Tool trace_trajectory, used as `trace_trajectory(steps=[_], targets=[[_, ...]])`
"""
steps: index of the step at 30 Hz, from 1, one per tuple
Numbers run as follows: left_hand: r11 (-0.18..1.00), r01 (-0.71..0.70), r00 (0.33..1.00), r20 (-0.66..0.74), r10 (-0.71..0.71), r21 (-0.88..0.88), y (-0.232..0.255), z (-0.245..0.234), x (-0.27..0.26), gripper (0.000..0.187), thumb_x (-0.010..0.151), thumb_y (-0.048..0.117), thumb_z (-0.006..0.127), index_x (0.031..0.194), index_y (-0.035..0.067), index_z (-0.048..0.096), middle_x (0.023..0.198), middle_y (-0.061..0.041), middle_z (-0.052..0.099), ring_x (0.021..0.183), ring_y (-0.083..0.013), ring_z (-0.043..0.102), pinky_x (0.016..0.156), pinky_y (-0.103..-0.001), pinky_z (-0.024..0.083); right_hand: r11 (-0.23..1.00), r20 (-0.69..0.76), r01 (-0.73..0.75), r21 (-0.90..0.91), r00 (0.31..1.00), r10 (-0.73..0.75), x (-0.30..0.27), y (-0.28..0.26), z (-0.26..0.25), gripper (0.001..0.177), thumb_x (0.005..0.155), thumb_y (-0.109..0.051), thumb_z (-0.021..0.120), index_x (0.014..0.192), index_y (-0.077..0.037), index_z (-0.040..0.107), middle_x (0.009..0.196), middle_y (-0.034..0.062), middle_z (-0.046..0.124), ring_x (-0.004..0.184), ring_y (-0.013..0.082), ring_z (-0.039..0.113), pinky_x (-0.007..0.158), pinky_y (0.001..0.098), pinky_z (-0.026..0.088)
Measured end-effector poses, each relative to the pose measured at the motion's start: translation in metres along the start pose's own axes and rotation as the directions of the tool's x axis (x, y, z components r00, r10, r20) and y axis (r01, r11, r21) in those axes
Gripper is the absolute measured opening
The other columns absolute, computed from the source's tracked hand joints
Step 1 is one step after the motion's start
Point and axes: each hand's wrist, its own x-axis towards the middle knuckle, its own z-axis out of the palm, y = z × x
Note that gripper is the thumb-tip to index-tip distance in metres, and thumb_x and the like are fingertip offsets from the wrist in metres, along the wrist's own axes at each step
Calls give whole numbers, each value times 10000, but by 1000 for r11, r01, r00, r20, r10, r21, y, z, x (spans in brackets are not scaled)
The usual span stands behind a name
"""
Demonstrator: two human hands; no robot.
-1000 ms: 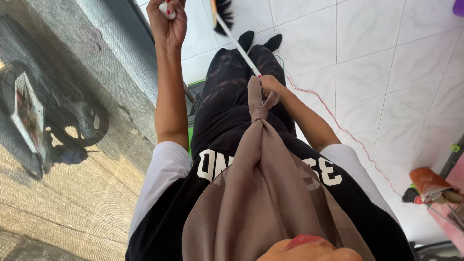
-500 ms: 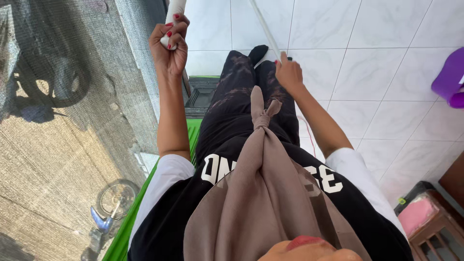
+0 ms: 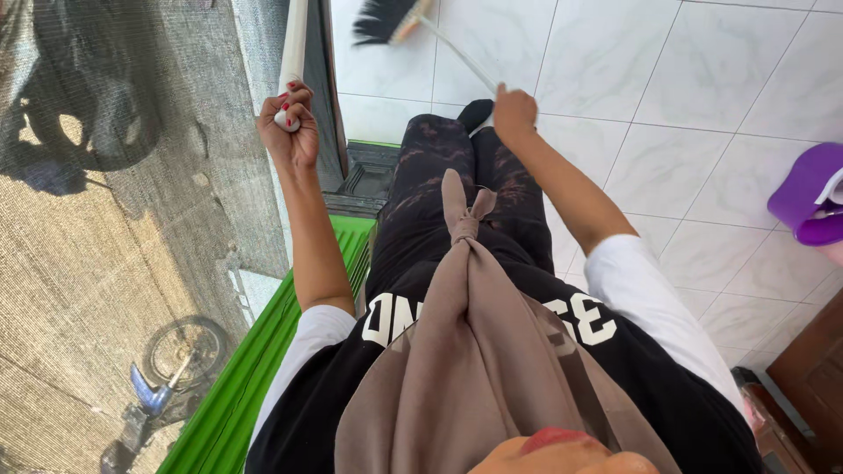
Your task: The person sweeps debris from a tiled floor into a long-handled dustpan using a small broom by hand. They move the dustpan across the floor to collect gathered dirt from multiple spots.
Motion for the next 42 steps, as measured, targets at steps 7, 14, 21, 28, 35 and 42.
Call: trace_trajectory(steps=[7, 14, 21, 28, 35, 42], targets=[[977, -17, 983, -174, 55, 213, 31, -71, 16, 294, 837, -153, 473, 1101, -71, 374, 993, -142, 466, 720, -151, 464, 488, -235, 399, 990, 106, -142, 24, 985, 139, -174, 154, -65, 402, 1023, -258, 616, 1402, -121, 633, 831, 201, 691, 757, 387, 689, 648, 525, 538], [954, 32, 917, -388, 90, 298, 32, -126, 65, 336, 809, -161, 486, 1127, -140, 378, 969, -159, 472, 702, -151, 487, 494, -206, 413, 556, 365, -697, 454, 714, 597, -302, 228, -126, 367, 981, -382, 679, 1316, -242, 728, 801, 75, 713, 721, 180, 658, 690, 333, 484], [924, 238, 870, -489, -66, 298, -19, -144, 129, 278, 805, -132, 490, 1062, -148, 383, 900, -164, 463, 621, -152, 454, 469, -216, 407, 167, 450, -703, 691, 599, 662, -282, 208, -95, 267, 1033, -297, 637, 1152, -75, 726, 696, 23, 550, 562, 116, 459, 463, 300, 350], [866, 279, 838, -546, -8, 416, -73, -147, 182, 241, 782, -137, 472, 1004, -155, 379, 842, -166, 436, 533, -150, 408, 454, -230, 396, 699, 120, -507, 504, 842, 525, -249, 97, -17, 312, 987, -268, 634, 1180, -33, 700, 925, 258, 709, 900, 458, 676, 840, 519, 532], [864, 283, 826, -564, 1, 416, -60, -132, 194, 244, 780, -120, 472, 1001, -153, 374, 855, -202, 463, 530, -155, 415, 452, -217, 418, 596, 261, -593, 542, 793, 551, -327, 69, -57, 386, 957, -369, 651, 1277, -160, 707, 999, 216, 731, 952, 417, 698, 878, 477, 542], [884, 345, 861, -482, -163, 316, -23, -98, 153, 239, 820, -150, 464, 1043, -134, 381, 901, -161, 438, 610, -133, 431, 459, -196, 411, 538, 155, -606, 586, 735, 660, -322, 119, -38, 327, 1046, -309, 555, 1236, -62, 655, 976, 231, 707, 933, 443, 662, 850, 514, 512]])
